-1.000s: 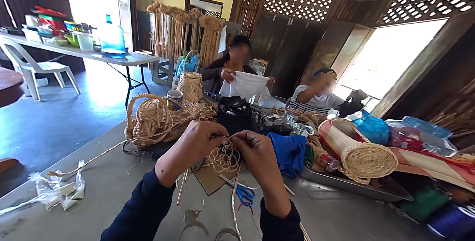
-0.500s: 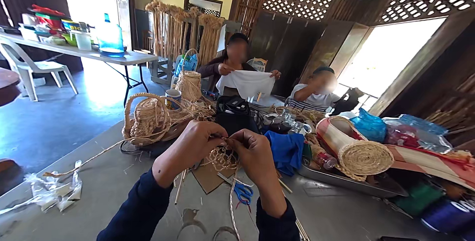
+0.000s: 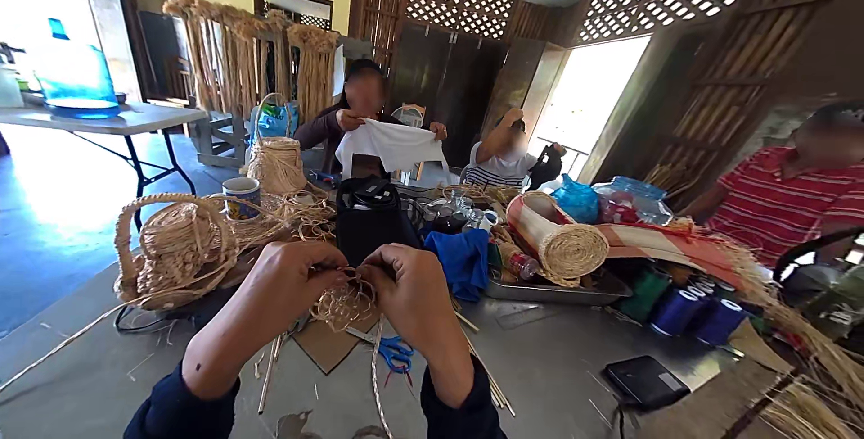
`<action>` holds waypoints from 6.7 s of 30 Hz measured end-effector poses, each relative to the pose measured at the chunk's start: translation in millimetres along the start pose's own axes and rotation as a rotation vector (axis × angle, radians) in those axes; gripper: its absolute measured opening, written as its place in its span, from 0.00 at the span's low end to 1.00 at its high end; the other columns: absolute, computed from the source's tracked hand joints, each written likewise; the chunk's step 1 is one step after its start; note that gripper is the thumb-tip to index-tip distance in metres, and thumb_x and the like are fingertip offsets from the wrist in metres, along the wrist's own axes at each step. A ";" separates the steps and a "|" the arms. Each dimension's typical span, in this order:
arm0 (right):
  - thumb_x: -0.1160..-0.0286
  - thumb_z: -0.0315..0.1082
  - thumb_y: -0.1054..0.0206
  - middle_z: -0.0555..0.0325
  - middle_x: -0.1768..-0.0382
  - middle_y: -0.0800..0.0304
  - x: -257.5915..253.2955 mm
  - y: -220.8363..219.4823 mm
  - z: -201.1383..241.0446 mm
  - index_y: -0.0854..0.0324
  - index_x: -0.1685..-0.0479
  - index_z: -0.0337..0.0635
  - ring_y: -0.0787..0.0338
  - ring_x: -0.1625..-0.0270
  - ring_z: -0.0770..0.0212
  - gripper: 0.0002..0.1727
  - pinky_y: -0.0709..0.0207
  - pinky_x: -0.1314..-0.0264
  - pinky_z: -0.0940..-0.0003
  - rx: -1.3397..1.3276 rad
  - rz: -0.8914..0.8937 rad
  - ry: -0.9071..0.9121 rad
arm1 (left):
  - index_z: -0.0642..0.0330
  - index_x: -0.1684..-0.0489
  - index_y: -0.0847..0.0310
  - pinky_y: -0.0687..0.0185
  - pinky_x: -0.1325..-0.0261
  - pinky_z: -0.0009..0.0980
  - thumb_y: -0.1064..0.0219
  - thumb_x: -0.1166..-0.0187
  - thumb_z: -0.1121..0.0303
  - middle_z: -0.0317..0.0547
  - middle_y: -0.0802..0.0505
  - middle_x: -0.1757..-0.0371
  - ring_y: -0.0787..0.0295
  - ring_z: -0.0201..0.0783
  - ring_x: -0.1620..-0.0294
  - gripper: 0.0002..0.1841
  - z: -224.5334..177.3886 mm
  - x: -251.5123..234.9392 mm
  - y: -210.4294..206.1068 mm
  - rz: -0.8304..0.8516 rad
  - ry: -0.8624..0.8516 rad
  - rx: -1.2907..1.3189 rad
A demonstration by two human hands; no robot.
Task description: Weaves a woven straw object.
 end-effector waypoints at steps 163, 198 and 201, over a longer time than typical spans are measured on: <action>0.38 0.18 0.25 0.64 0.76 0.09 -7.3 -25.1 -16.8 0.13 0.70 0.37 0.12 0.75 0.76 0.05 0.16 0.68 0.81 -0.656 0.054 -0.262 | 0.65 0.56 0.15 0.16 0.55 0.15 0.31 0.26 0.77 0.36 0.09 0.64 0.13 0.19 0.64 0.06 -3.7 -3.7 -4.1 -0.268 0.102 0.386; 0.20 0.28 0.33 0.67 0.80 0.17 -8.3 -0.4 -13.2 0.10 0.65 0.35 0.26 0.79 0.83 0.08 0.30 0.73 0.86 -0.391 -0.210 0.015 | 0.56 0.58 0.09 0.16 0.56 0.15 0.30 0.22 0.67 0.30 0.06 0.64 0.12 0.16 0.64 0.05 2.9 -1.8 -9.6 -0.115 0.121 0.188; 0.20 0.29 0.33 0.66 0.79 0.16 -8.6 -1.5 -14.5 0.10 0.64 0.35 0.27 0.79 0.83 0.08 0.32 0.73 0.86 -0.382 -0.223 0.017 | 0.55 0.59 0.08 0.15 0.58 0.15 0.30 0.24 0.65 0.30 0.05 0.65 0.11 0.16 0.65 0.07 1.8 0.0 -9.7 -0.160 0.119 0.155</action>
Point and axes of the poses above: each hand's wrist, its own x-axis away from the middle knuckle, its own y-axis out of the back of the hand, z = x × y, the point moved 5 cm from there along -x, towards the middle knuckle
